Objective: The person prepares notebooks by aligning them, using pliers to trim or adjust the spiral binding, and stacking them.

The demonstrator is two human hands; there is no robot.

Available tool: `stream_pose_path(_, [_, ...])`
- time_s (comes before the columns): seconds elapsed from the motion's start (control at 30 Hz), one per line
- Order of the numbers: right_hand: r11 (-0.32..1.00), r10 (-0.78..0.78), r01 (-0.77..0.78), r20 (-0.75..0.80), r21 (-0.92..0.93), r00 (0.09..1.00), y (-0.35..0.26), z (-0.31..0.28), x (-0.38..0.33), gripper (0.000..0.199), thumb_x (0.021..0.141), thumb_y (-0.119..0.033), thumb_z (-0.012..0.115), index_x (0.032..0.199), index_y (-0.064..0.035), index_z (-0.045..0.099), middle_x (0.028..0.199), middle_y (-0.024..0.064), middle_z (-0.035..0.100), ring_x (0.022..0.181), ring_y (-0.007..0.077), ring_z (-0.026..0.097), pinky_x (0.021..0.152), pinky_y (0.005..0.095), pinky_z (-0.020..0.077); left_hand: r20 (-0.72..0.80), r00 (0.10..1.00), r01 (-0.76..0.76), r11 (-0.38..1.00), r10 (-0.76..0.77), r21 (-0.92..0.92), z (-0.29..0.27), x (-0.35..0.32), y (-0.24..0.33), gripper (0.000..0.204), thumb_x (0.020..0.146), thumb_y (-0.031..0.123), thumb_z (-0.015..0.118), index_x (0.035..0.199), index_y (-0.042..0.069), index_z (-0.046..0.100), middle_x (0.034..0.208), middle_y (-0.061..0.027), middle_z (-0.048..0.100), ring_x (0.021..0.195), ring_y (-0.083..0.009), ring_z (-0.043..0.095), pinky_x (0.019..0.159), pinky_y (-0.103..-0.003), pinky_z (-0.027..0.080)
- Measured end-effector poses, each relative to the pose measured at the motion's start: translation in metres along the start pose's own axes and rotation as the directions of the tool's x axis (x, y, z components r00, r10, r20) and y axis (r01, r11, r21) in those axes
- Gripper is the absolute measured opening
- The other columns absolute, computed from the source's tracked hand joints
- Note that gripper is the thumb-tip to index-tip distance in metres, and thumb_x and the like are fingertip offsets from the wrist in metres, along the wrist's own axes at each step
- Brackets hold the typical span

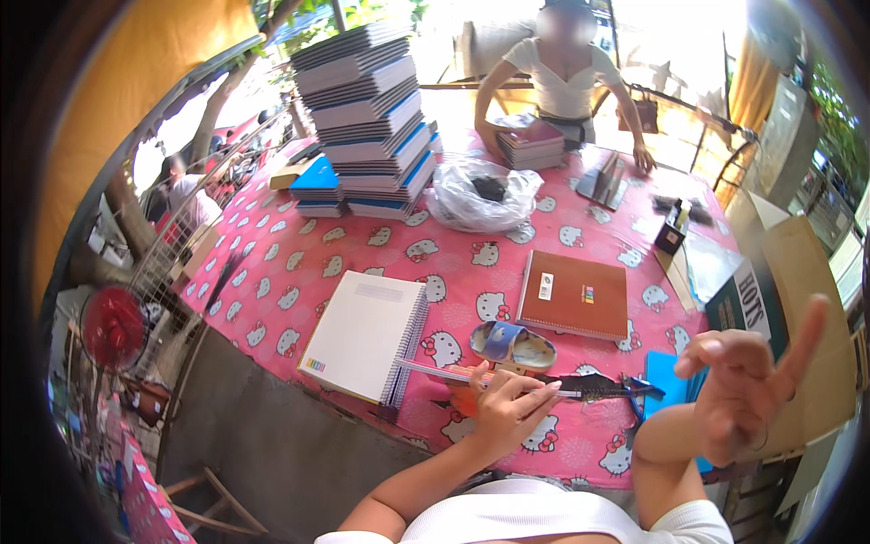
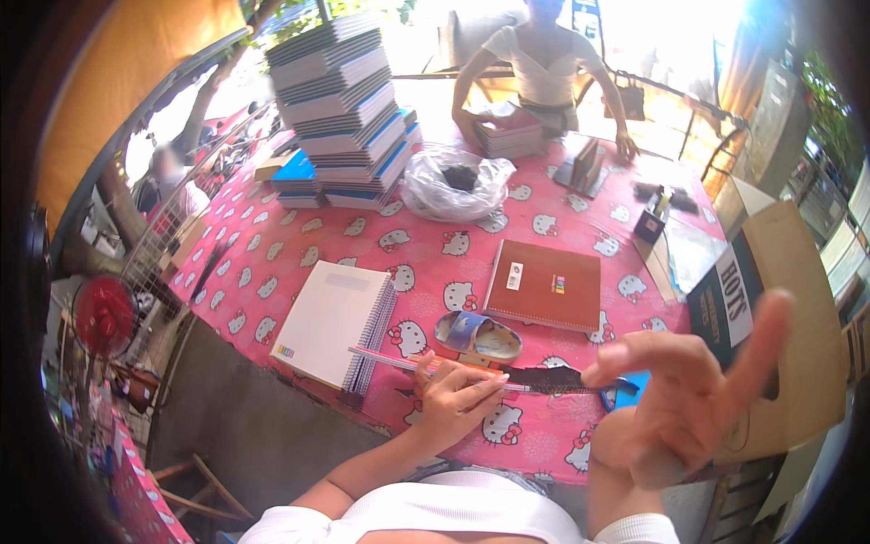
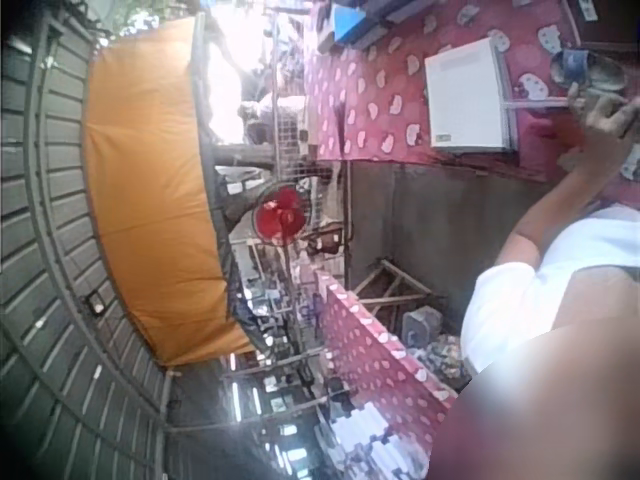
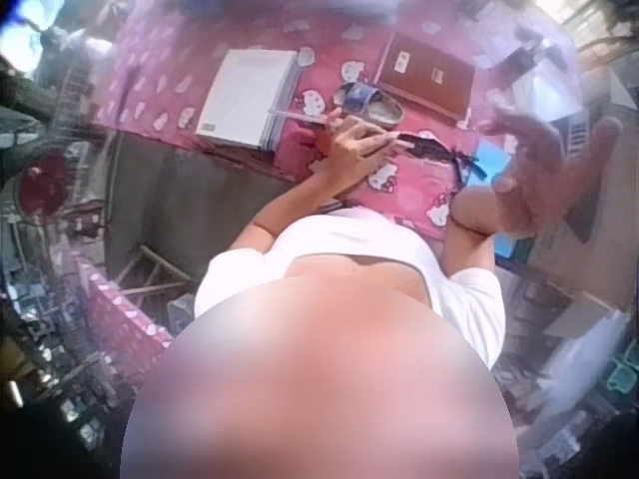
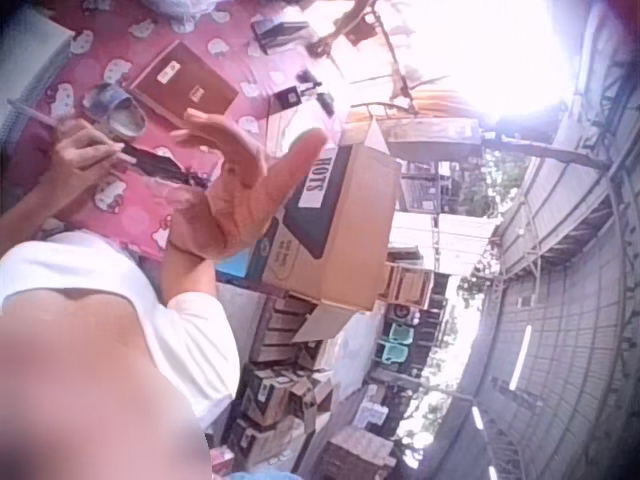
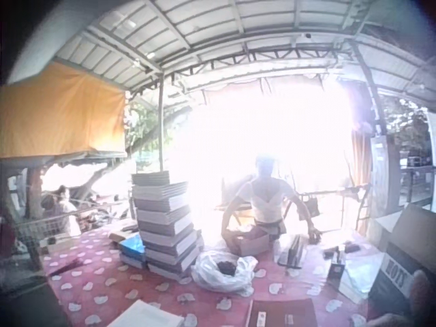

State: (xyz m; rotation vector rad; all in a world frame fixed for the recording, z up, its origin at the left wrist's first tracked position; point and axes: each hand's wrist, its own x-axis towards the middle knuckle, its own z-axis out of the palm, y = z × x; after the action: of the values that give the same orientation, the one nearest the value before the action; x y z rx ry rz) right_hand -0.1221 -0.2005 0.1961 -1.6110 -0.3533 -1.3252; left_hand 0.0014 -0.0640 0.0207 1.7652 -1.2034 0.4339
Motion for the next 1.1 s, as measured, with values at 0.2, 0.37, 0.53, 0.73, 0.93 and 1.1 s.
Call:
stream_pose_path(0.2, [0.876,0.314,-0.010,0.555,-0.481,0.770,0.041,-0.004,-0.029,0.077,0.072,-0.034,0.077,0.132,-0.0013,0.042,0.099,0.0165,0.062,0.091,0.0290,0.061,0.079,0.0342,0.0488,0.027,0.999,0.042,0.994,-0.045,0.105,-0.010,-0.007,0.000,0.024,0.076,0.027,0.075,0.097,0.016,0.072,0.082,0.0052,0.064,0.078,-0.0114,0.057,0.091,-0.035,0.026])
stream_pose_path(0.37, [0.556,0.800,-0.528,0.243,-0.642,0.548,0.076,-0.011,-0.104,0.031,0.074,-0.016,0.075,0.100,-0.0040,0.062,0.093,0.0145,0.060,0.088,0.0274,0.062,0.070,0.0368,0.0490,-0.008,1.000,-0.008,0.996,0.008,0.093,-0.002,-0.005,-0.006,0.025,0.076,0.027,0.074,0.096,0.013,0.070,0.086,0.0028,0.066,0.082,-0.0131,0.059,0.083,-0.033,0.030])
stream_pose_path(0.53, [0.679,0.600,-0.366,0.192,-0.637,0.777,0.083,-0.011,-0.122,0.018,0.070,-0.004,0.075,0.082,-0.0026,0.062,0.079,0.0106,0.059,0.066,0.0228,0.061,0.055,0.0314,0.0462,0.076,0.997,0.001,0.999,-0.005,0.053,-0.007,0.003,-0.005,0.019,0.076,0.026,0.075,0.089,0.013,0.070,0.084,0.0021,0.066,0.082,-0.0138,0.060,0.084,-0.034,0.030])
stream_pose_path(0.73, [0.698,0.520,-0.237,0.249,-0.676,0.817,0.084,-0.002,-0.110,0.016,0.070,0.000,0.073,0.083,-0.0008,0.064,0.073,0.0113,0.060,0.061,0.0252,0.060,0.053,0.0317,0.0457,0.018,1.000,0.017,0.999,-0.018,0.039,-0.007,-0.001,-0.010,0.017,0.070,0.021,0.079,0.083,0.014,0.071,0.079,0.0032,0.067,0.077,-0.0144,0.058,0.081,-0.032,0.031])
stream_pose_path(0.93, [0.684,0.562,-0.235,0.293,-0.691,0.774,0.077,-0.011,-0.115,0.019,0.072,-0.005,0.072,0.088,-0.0023,0.062,0.078,0.0118,0.056,0.069,0.0307,0.060,0.058,0.0378,0.0474,0.051,0.998,0.023,0.999,-0.025,0.044,-0.005,0.003,-0.003,0.023,0.066,0.018,0.080,0.088,0.017,0.072,0.083,0.0050,0.068,0.083,-0.0136,0.057,0.084,-0.034,0.031])
stream_pose_path(1.1, [0.707,0.565,-0.253,0.312,-0.661,0.764,0.084,-0.016,-0.129,0.026,0.072,-0.004,0.072,0.094,-0.0040,0.058,0.087,0.0116,0.056,0.074,0.0293,0.060,0.059,0.0368,0.0478,0.071,0.997,0.022,0.999,-0.024,0.035,-0.004,-0.005,-0.010,0.030,0.068,0.020,0.078,0.095,0.013,0.069,0.083,0.0028,0.065,0.081,-0.0159,0.059,0.085,-0.037,0.031])
